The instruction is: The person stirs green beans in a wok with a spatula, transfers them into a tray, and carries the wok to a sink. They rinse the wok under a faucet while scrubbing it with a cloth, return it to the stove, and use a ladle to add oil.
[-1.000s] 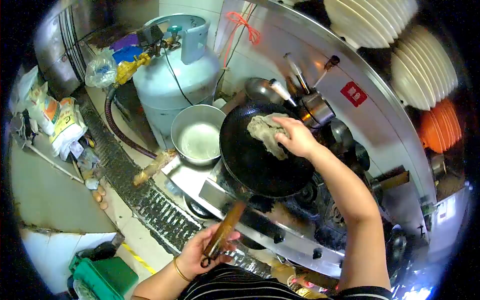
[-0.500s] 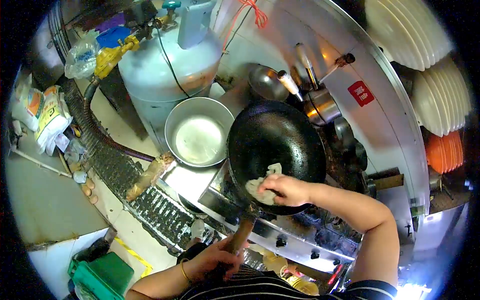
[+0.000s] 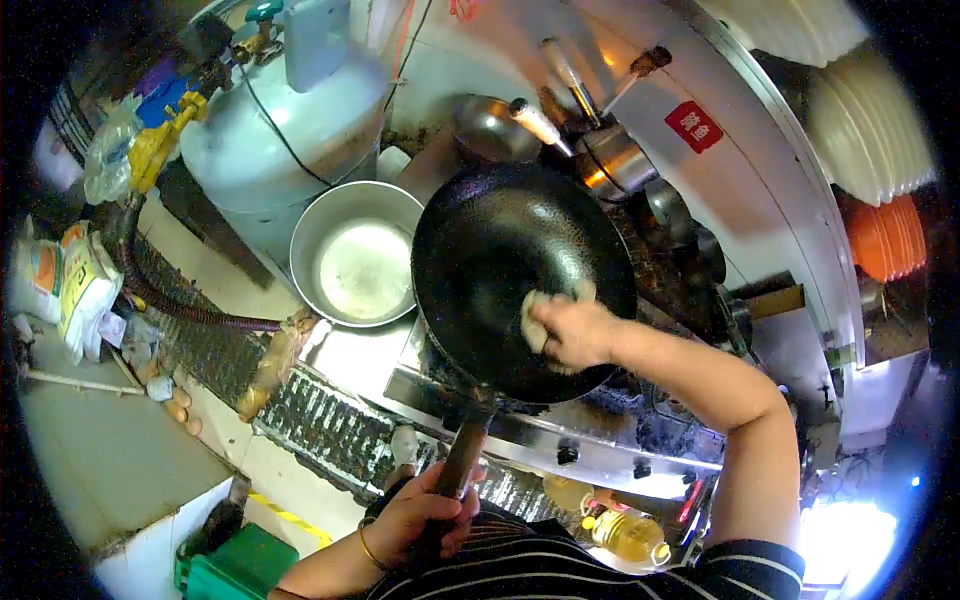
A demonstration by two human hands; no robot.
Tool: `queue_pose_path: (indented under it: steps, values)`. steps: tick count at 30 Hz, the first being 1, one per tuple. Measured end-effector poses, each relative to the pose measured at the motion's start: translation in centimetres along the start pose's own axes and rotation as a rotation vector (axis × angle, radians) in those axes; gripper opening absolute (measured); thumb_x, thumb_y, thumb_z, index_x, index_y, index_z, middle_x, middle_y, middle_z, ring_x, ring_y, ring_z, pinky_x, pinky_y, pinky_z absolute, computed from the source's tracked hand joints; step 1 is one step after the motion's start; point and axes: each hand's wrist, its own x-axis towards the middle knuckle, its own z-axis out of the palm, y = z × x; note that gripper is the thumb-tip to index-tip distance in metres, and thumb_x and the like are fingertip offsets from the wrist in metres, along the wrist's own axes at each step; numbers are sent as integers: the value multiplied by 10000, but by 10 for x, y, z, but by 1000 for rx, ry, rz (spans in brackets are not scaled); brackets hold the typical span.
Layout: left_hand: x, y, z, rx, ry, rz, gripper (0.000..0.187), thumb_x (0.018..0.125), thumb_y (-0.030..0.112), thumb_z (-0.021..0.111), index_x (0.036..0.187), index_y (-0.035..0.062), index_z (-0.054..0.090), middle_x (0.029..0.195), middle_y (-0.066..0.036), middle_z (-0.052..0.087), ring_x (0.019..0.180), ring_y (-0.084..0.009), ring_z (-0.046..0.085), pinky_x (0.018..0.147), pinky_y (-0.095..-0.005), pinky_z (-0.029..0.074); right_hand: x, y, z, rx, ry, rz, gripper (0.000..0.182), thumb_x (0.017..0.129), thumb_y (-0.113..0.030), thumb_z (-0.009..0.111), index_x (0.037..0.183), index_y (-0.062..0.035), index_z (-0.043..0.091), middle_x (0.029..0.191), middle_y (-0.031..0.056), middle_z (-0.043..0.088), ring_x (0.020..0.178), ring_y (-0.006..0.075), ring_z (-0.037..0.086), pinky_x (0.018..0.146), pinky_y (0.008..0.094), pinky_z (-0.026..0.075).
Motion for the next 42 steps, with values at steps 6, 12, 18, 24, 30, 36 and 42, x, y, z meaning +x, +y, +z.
queue_pose_path:
  steps: [6, 12, 18, 24, 30, 36, 42]
  values:
    - [-3, 7, -1, -31, -71, -18, 517, 799, 144, 596, 1274, 74, 405, 807, -65, 480, 508, -173, 469, 423, -308, 398, 18, -52, -4, 1278, -470, -86, 394, 817, -169, 513, 1205, -99, 531, 1007, 43, 603, 880, 141, 566, 760, 311, 494]
    - [-4, 12, 0, -23, -161, -36, 584, 883, 225, 572, 1400, 92, 334, 931, -110, 532, 623, -207, 552, 497, -331, 478, -29, -59, -32, 2224, -169, -498, 427, 862, -191, 550, 1269, -65, 524, 1241, 87, 575, 1109, 189, 566, 940, 332, 464]
    - [-4, 8, -23, -6, -39, 59, 521, 959, 395, 432, 1388, 109, 361, 1236, -194, 534, 948, -299, 619, 749, -408, 561, -159, -6, 20, 1970, 495, -191, 449, 827, -187, 635, 1255, -97, 535, 1185, 64, 595, 1049, 174, 576, 888, 313, 482]
    - [1, -24, -93, 110, 286, 139, 405, 959, 248, 477, 1345, 135, 431, 1199, -112, 578, 973, -178, 617, 765, -325, 560, -182, -85, 169, 1585, 57, 324, 508, 812, -130, 677, 1283, -83, 490, 1213, 48, 579, 1105, 191, 551, 972, 366, 437]
    - [-11, -42, -94, 28, 458, 315, 485, 939, 135, 498, 1395, 170, 338, 1314, -103, 479, 1181, -246, 503, 906, -409, 499, -56, -193, 203, 1776, 177, -165, 523, 838, -39, 608, 1341, -71, 466, 1277, 102, 556, 1199, 196, 497, 1003, 345, 405]
    - [6, 66, -103, 98, 568, 731, 440, 938, 105, 506, 1349, 122, 350, 1303, -112, 486, 1117, -259, 551, 769, -436, 569, -65, -180, 142, 1188, 75, -94, 243, 875, -101, 610, 1117, -90, 582, 1008, 107, 656, 854, 208, 624, 756, 345, 505]
    - [-29, 74, -201, -118, 632, 710, 520, 937, 413, 474, 1367, 127, 418, 1339, -127, 449, 1210, -297, 442, 984, -510, 404, -101, -143, 222, 1317, 230, 87, 282, 907, -148, 596, 1173, -57, 587, 976, 51, 659, 870, 124, 606, 771, 289, 506]
